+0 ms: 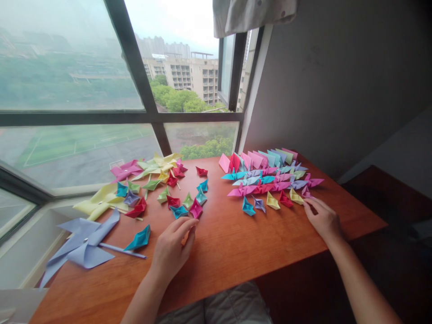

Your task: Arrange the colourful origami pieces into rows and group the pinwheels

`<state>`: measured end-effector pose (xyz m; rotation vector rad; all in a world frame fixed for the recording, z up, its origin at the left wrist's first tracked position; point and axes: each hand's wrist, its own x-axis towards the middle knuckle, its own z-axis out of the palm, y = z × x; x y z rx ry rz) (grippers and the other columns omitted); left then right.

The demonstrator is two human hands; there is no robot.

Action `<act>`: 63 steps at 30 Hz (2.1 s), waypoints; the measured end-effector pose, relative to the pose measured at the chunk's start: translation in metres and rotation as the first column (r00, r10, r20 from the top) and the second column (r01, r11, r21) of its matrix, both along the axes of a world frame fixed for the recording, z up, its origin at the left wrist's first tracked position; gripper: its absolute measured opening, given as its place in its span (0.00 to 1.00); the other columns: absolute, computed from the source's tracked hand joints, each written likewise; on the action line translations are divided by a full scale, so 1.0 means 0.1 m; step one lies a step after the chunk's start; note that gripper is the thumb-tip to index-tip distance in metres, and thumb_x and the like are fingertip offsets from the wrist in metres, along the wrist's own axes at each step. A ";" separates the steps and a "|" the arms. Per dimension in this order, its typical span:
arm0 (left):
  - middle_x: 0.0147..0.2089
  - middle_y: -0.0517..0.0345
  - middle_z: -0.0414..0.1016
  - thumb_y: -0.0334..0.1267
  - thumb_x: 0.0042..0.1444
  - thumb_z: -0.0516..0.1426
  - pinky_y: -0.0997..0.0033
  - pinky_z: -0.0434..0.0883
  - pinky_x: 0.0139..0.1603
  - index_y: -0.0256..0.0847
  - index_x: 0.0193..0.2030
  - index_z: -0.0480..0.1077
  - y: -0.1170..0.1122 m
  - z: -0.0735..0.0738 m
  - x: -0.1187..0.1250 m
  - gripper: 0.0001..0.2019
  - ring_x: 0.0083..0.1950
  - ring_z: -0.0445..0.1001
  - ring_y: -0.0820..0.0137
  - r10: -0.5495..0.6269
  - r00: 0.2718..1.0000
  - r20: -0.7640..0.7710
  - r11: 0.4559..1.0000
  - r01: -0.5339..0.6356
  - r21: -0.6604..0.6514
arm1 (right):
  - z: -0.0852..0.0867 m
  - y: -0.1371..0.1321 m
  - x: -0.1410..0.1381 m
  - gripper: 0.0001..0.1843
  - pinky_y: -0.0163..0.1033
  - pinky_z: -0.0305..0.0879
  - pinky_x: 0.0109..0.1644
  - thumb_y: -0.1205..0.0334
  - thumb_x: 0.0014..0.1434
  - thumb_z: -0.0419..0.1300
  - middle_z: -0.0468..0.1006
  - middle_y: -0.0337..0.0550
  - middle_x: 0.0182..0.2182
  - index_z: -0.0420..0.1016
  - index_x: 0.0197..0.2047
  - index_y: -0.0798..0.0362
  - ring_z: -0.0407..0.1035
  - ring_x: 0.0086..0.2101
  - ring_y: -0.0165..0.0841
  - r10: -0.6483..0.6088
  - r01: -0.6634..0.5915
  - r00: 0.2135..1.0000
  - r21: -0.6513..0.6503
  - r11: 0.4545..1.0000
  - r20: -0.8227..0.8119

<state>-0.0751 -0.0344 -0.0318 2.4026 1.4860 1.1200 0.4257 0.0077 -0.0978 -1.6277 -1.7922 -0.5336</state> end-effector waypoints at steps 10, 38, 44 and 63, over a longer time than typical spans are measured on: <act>0.46 0.54 0.78 0.33 0.65 0.52 0.74 0.75 0.39 0.42 0.46 0.74 0.00 0.01 0.00 0.09 0.42 0.79 0.69 0.003 1.000 -0.014 1.000 -0.003 -0.023 | 0.05 -0.03 -0.02 0.14 0.38 0.70 0.42 0.56 0.64 0.56 0.82 0.47 0.39 0.80 0.42 0.53 0.76 0.34 0.35 -0.034 0.036 0.999 0.050 0.998 -0.041; 0.45 0.54 0.78 0.33 0.65 0.52 0.73 0.76 0.40 0.43 0.46 0.74 0.01 -0.01 -0.01 0.10 0.41 0.79 0.69 0.003 1.000 -0.014 1.000 -0.003 -0.016 | 0.01 0.12 0.22 0.19 0.43 0.68 0.39 0.54 0.58 0.53 0.83 0.53 0.33 0.81 0.39 0.57 0.76 0.32 0.42 -0.263 0.263 0.931 -0.032 0.964 -0.252; 0.45 0.54 0.78 0.33 0.65 0.52 0.73 0.76 0.41 0.43 0.46 0.74 0.00 -0.01 -0.01 0.10 0.42 0.79 0.69 0.003 1.000 -0.020 1.000 -0.003 -0.019 | 0.02 0.10 0.21 0.18 0.42 0.68 0.38 0.56 0.57 0.54 0.83 0.52 0.32 0.82 0.39 0.57 0.76 0.32 0.42 -0.272 0.273 0.932 -0.027 0.962 -0.239; 0.40 0.56 0.77 0.36 0.64 0.53 0.73 0.73 0.35 0.43 0.45 0.75 0.00 0.04 -0.09 0.10 0.33 0.75 0.72 0.274 0.958 0.085 0.961 -0.275 -0.001 | 0.11 -0.03 0.09 0.20 0.45 0.70 0.38 0.57 0.59 0.53 0.82 0.55 0.36 0.81 0.44 0.60 0.76 0.32 0.43 -0.303 0.332 0.910 0.061 0.941 -0.283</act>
